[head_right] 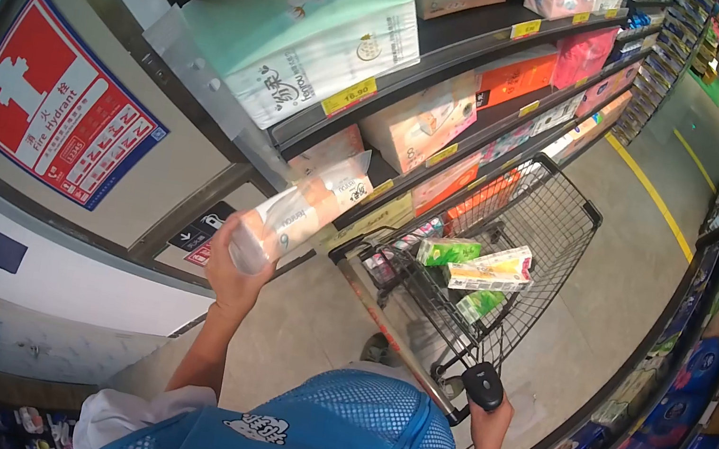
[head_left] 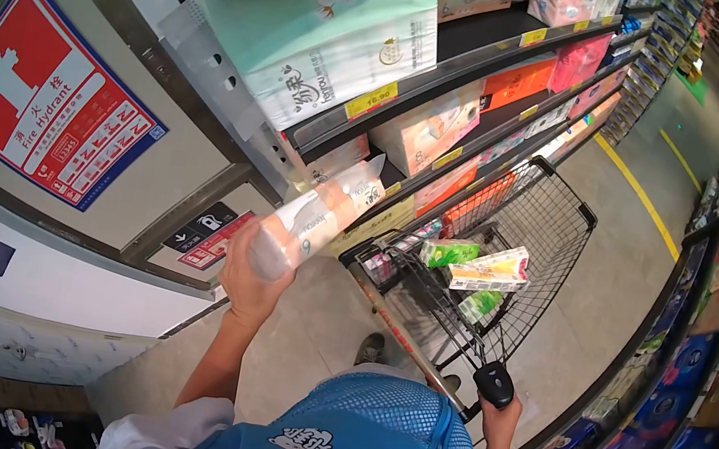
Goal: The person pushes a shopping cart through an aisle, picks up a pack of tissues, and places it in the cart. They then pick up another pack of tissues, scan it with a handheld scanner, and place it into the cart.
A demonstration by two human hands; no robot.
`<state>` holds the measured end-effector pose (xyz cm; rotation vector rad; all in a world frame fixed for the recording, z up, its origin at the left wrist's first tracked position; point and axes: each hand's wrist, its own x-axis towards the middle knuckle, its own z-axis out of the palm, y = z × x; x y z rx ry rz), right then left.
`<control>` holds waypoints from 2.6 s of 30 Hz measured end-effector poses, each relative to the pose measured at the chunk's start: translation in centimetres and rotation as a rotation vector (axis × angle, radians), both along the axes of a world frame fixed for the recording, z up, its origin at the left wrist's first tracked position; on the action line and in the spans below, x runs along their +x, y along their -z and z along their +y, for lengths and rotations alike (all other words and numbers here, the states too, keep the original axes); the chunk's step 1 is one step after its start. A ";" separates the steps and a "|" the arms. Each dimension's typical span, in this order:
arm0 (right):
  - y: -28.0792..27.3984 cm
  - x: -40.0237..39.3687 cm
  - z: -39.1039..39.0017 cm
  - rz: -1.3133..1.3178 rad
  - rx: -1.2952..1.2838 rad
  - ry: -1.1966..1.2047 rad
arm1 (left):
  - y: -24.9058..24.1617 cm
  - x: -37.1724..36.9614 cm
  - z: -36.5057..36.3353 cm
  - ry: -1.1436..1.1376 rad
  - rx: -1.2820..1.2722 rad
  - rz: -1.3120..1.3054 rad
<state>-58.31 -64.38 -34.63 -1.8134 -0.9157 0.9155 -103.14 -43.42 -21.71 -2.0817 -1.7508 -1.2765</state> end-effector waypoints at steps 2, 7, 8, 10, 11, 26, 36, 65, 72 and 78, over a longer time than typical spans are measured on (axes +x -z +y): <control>0.2 0.1 0.3 -0.006 -0.001 -0.017 | -0.9 0.2 0.7 -0.051 -0.051 0.007; 0.1 -0.5 0.4 0.001 0.017 -0.010 | -2.1 0.6 4.0 -0.188 -0.193 0.017; -0.1 -0.6 0.3 -0.001 0.021 -0.007 | -2.6 0.8 4.9 -0.215 -0.221 0.023; -0.2 -0.5 0.1 -0.005 0.015 0.001 | -3.7 1.3 6.8 -0.212 -0.240 0.023; -0.1 -0.4 -0.2 -0.006 0.004 0.004 | -4.4 1.6 7.6 -0.184 -0.234 0.016; 1.2 -0.1 -0.3 -0.005 0.022 0.037 | -2.9 -4.9 14.1 0.088 -0.305 0.255; 1.1 -0.4 1.4 -0.035 0.014 -0.005 | -3.9 -4.8 13.2 0.027 -0.345 0.186; -0.7 0.2 2.9 0.004 0.015 0.011 | -4.7 -3.3 13.2 0.018 -0.340 -0.008; 0.1 0.2 2.4 -0.006 0.025 0.002 | 4.1 -0.7 14.8 -0.019 0.106 -0.684; 0.4 0.2 1.9 0.051 0.024 0.024 | 4.2 1.8 13.5 0.109 -0.083 -0.886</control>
